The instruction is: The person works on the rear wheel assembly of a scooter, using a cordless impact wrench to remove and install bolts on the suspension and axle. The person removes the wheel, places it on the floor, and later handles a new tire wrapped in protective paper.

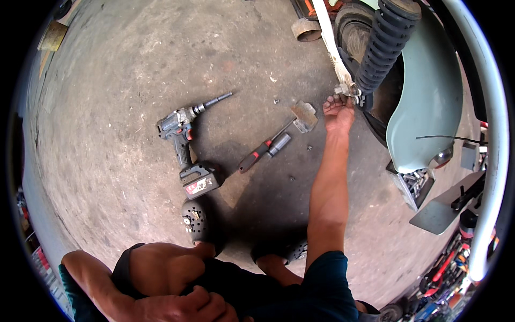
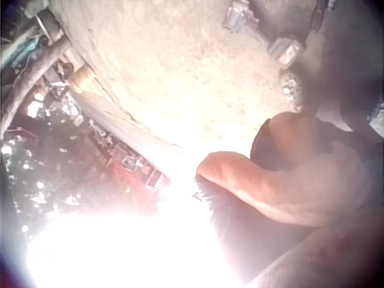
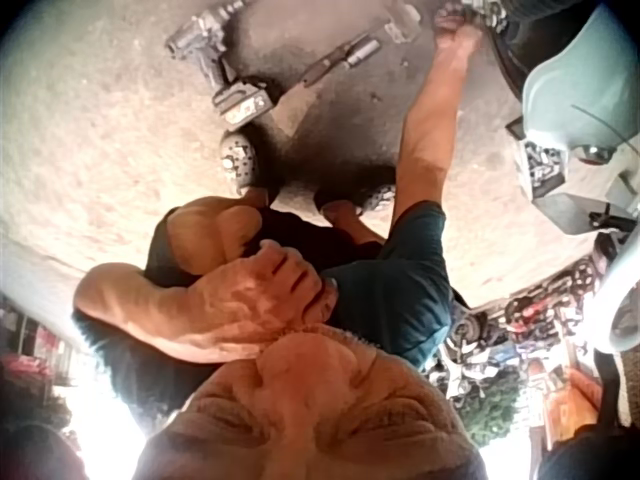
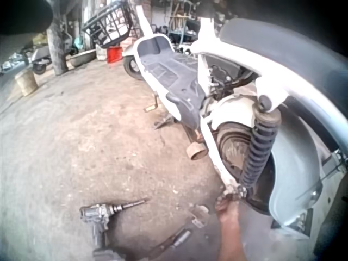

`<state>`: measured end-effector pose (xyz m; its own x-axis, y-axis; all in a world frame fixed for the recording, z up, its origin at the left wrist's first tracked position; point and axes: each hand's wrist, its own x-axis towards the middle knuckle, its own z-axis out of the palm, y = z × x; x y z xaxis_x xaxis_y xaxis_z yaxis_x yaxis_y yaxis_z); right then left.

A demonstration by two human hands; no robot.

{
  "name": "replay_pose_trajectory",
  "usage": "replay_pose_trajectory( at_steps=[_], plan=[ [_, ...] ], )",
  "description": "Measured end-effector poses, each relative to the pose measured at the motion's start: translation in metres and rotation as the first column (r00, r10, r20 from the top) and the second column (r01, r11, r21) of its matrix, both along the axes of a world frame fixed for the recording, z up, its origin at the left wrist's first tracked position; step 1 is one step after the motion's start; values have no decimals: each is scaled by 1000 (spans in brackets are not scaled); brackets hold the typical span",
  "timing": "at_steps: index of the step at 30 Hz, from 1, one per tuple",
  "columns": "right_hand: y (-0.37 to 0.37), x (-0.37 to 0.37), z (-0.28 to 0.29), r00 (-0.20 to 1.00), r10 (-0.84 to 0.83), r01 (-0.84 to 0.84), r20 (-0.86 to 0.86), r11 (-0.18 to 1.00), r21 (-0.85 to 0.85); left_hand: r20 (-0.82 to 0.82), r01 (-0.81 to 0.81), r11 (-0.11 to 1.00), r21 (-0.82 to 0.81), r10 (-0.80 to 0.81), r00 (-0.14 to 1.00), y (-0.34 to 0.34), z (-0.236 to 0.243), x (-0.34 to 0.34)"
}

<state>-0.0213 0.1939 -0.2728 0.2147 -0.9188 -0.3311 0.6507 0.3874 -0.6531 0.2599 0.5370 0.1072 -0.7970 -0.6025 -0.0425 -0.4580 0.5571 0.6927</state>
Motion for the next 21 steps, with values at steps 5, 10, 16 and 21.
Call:
replay_pose_trajectory(
  at_steps=[5, 10, 16, 21],
  plan=[
    [4, 29, 13, 954, -274, 281, -119, 958, 49, 5, -30, 1000, -8, 30, 1000, 1, -1, -1],
    [8, 17, 17, 991, -132, 133, -31, 990, 38, 35, 3, 1000, -13, -2, 999, 0, 1, 1],
    [8, 34, 24, 964, -257, 261, -75, 963, 58, 6, -10, 1000, 14, 10, 1000, -2, -2, 2],
    [-2, -8, 3, 998, -6, 7, 60, 1000, -21, 4, -28, 1000, -5, 28, 1000, -2, -1, 1]
  ],
)
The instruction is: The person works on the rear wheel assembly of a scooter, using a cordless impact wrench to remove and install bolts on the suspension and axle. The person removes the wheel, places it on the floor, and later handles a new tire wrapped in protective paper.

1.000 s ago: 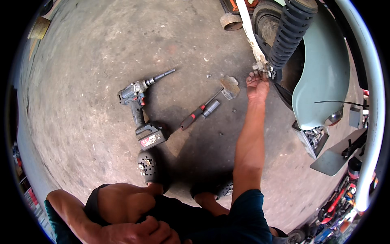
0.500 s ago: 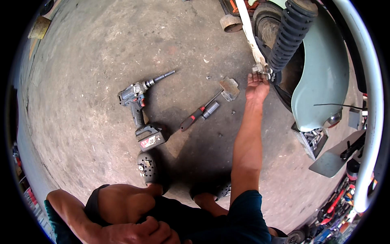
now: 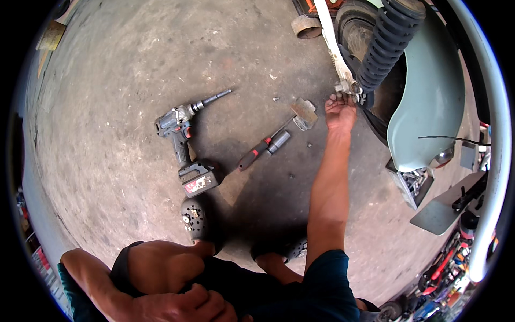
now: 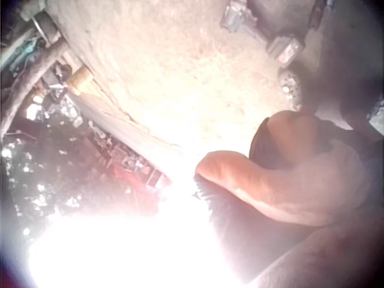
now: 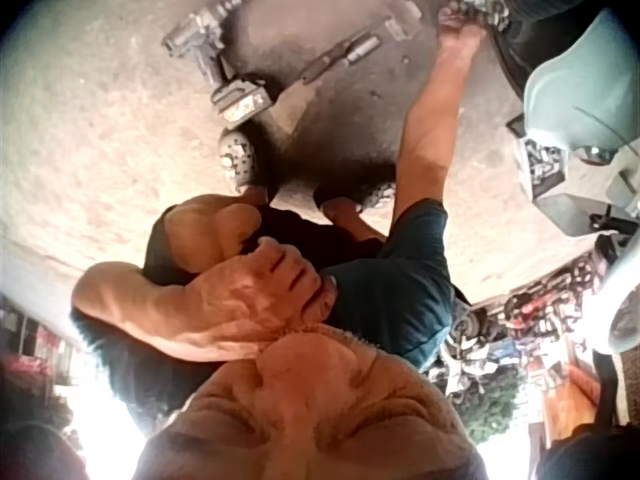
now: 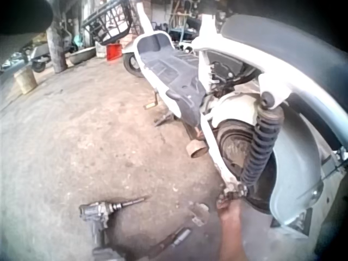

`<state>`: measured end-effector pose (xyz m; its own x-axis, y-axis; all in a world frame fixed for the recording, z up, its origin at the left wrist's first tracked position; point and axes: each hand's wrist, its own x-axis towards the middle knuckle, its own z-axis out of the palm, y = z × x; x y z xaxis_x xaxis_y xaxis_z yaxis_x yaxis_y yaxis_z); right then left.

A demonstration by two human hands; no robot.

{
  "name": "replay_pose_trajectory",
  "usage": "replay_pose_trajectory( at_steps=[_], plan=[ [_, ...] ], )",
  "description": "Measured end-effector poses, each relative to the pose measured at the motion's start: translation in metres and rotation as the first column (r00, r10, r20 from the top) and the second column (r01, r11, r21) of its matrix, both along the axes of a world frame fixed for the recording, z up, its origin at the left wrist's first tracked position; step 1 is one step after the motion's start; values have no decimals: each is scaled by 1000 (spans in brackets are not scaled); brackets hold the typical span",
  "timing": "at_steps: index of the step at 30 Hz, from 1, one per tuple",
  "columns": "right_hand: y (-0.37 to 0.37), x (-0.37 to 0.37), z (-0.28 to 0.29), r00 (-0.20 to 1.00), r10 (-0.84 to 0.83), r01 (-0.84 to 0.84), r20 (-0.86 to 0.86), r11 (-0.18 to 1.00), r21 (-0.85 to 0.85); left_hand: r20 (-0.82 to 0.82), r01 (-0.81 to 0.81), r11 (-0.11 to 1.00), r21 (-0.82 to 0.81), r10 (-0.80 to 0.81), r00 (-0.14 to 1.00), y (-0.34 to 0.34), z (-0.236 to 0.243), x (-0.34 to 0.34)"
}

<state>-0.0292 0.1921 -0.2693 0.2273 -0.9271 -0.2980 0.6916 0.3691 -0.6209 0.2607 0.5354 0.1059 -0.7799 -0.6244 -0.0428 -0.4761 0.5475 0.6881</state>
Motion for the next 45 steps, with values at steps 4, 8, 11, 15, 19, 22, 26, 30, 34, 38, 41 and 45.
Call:
replay_pose_trajectory(
  at_steps=[4, 8, 11, 15, 19, 22, 26, 30, 34, 38, 41, 45],
  plan=[
    [-7, 8, -5, 974, -164, 173, -156, 984, 45, -8, -17, 1000, 22, 17, 1000, 1, 0, 0],
    [21, 38, 31, 973, -197, 205, -117, 976, 68, 23, -46, 999, -18, 47, 999, 5, 0, -3],
    [-3, -3, 3, 999, 13, -13, -49, 1000, 6, 18, -41, 998, -50, 42, 999, 6, -1, -4],
    [0, 24, 7, 958, -224, 235, -178, 971, 45, 19, -41, 998, -46, 42, 999, 6, -2, -4],
    [14, 35, 26, 960, -225, 246, -168, 962, 115, 28, -15, 1000, 8, 15, 999, 6, 0, -5],
    [-2, 13, 3, 971, -172, 187, -168, 979, 79, 11, -14, 1000, -25, 15, 1000, 6, -1, -3],
    [12, 9, -8, 889, 2, 73, -458, 987, 145, 9, -51, 997, -61, 52, 999, 14, -6, -7],
    [51, 14, -1, -36, 14, -218, -999, 976, 21, 21, 6, 1000, 6, -6, 1000, 5, 0, 1],
    [50, 21, 18, 199, -135, -49, -971, 988, -147, -1, 10, 1000, 7, -10, 1000, 0, 1, 4],
    [6, 29, 35, 943, -94, 128, -320, 988, 87, 4, 21, 1000, 20, -21, 1000, 2, 0, -2],
    [-10, 38, 40, 999, 30, -27, -26, 995, 96, 3, 3, 1000, 24, -3, 1000, 1, -1, -3],
    [-20, 21, 22, 988, 109, -117, 108, 991, 69, -2, -33, 999, 33, 33, 999, 4, -1, -6]
  ],
)
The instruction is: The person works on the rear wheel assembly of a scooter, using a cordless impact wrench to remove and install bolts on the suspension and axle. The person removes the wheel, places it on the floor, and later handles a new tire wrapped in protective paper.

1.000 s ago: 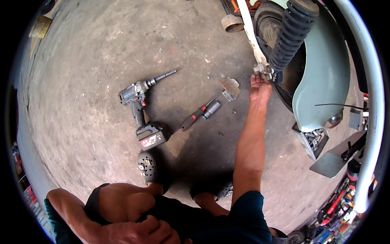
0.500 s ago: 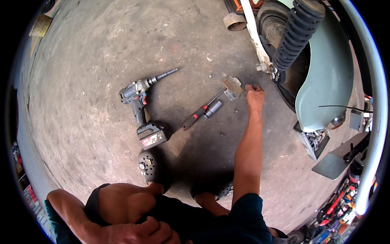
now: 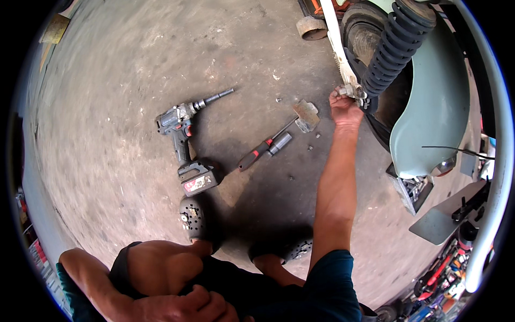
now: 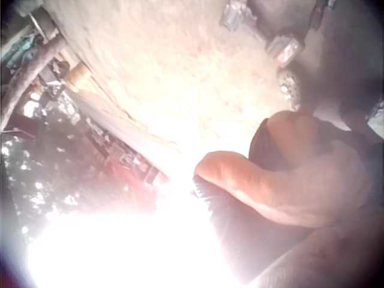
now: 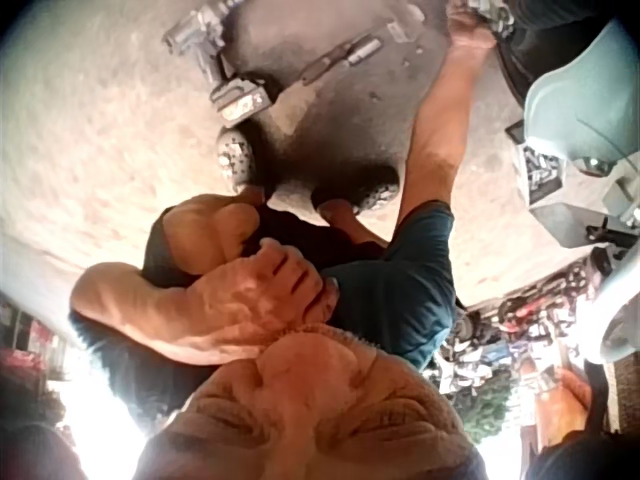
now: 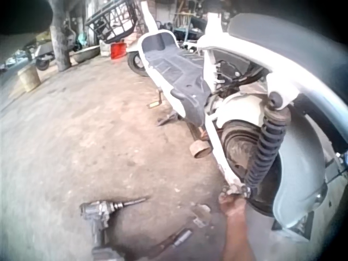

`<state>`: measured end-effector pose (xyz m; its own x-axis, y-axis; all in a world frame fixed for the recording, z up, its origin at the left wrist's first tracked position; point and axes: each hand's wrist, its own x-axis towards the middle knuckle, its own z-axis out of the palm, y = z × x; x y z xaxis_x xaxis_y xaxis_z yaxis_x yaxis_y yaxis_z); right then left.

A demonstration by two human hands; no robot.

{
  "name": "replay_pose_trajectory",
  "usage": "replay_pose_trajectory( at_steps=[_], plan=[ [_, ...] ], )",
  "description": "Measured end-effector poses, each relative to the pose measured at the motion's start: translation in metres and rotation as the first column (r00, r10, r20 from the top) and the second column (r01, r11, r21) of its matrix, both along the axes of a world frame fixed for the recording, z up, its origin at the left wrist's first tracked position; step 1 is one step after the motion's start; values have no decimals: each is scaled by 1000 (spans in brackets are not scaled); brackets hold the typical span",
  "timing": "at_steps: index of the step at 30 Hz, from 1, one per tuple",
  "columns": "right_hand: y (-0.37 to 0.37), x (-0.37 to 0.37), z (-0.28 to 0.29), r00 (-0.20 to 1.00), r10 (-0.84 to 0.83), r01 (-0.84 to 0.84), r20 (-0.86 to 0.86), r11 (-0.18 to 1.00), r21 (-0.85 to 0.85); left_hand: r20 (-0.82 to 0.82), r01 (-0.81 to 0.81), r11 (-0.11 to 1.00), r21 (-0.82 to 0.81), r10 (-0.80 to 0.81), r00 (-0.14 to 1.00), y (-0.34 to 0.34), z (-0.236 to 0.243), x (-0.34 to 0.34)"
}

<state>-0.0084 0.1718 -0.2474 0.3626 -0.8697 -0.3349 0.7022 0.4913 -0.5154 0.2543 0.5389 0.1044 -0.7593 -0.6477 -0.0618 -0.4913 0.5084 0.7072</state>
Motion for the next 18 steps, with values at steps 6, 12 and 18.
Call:
replay_pose_trajectory(
  at_steps=[6, 12, 18],
  plan=[
    [3, -9, 1, 958, -86, 118, -272, 988, 102, -11, -41, 995, -88, 40, 999, 9, -7, -7],
    [1, 9, -8, 990, -68, 92, -122, 975, 203, -87, 262, 943, 204, -249, 965, -58, -18, 19],
    [6, -19, 12, 983, 96, -66, -155, 980, 188, -64, -647, 580, 496, 767, 638, -176, -248, -16]
  ],
)
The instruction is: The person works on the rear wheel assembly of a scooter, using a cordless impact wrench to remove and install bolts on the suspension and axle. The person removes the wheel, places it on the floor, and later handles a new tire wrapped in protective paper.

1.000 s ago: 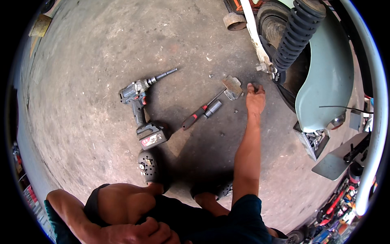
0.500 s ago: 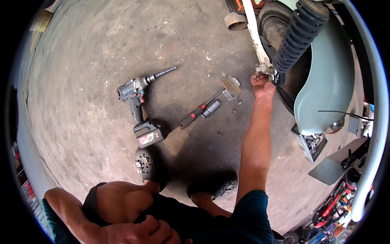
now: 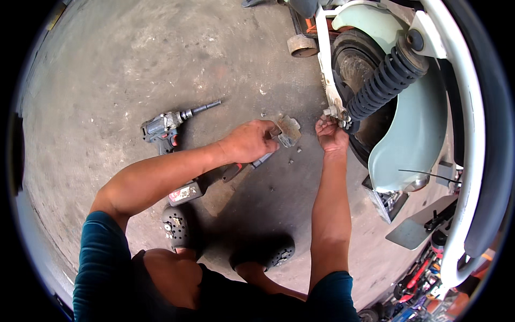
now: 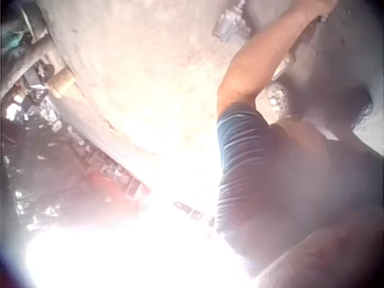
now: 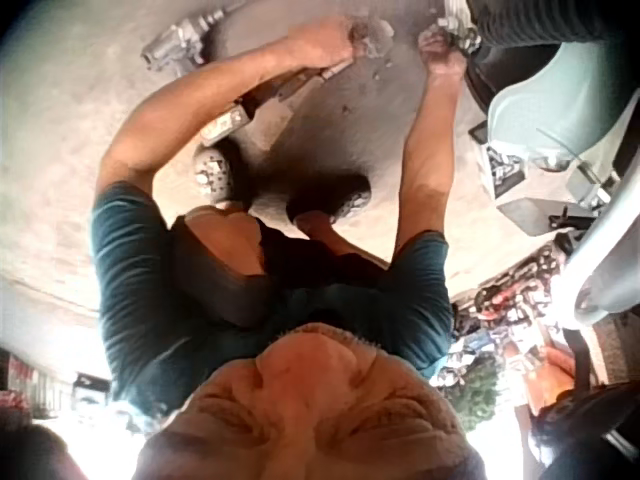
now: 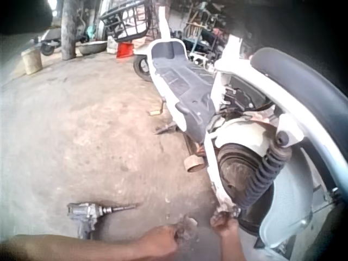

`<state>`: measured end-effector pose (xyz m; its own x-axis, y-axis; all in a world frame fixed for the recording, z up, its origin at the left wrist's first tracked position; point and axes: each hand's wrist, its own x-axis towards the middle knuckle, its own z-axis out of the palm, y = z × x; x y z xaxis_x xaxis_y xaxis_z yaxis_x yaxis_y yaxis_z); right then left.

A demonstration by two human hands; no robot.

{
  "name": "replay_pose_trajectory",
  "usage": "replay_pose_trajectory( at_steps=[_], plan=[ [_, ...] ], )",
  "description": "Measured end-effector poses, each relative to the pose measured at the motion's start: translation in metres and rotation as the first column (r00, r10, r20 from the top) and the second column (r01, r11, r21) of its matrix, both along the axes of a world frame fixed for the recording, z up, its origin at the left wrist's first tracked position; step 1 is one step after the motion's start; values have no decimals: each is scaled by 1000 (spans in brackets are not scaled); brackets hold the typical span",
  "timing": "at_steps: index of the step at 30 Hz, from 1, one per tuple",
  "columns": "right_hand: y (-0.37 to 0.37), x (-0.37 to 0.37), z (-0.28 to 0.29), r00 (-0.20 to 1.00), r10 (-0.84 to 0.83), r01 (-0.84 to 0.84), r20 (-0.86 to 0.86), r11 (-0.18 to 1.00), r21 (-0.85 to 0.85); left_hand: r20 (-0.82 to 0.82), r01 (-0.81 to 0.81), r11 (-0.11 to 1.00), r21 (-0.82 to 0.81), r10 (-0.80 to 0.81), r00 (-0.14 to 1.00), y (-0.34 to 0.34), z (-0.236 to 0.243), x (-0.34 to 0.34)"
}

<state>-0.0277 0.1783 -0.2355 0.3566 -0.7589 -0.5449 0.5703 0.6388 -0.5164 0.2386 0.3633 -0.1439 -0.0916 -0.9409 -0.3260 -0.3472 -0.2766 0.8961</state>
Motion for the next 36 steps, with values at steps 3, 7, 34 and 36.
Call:
replay_pose_trajectory(
  at_steps=[3, 7, 34, 36],
  plan=[
    [-2, -8, 4, 997, 15, -13, -74, 1000, 28, -164, -191, 977, -99, 173, 971, -66, -49, -53],
    [3, -25, 10, 985, 99, -105, -143, 994, -34, -601, -364, 875, 318, 483, 637, -131, -53, -104],
    [22, 33, 36, 954, -161, 161, -252, 987, -22, -359, -665, 746, 41, 632, 686, -192, -82, -111],
    [21, 17, 28, 981, -107, 103, -163, 994, -28, -389, -677, 734, 46, 638, 665, -189, -83, -114]
  ],
)
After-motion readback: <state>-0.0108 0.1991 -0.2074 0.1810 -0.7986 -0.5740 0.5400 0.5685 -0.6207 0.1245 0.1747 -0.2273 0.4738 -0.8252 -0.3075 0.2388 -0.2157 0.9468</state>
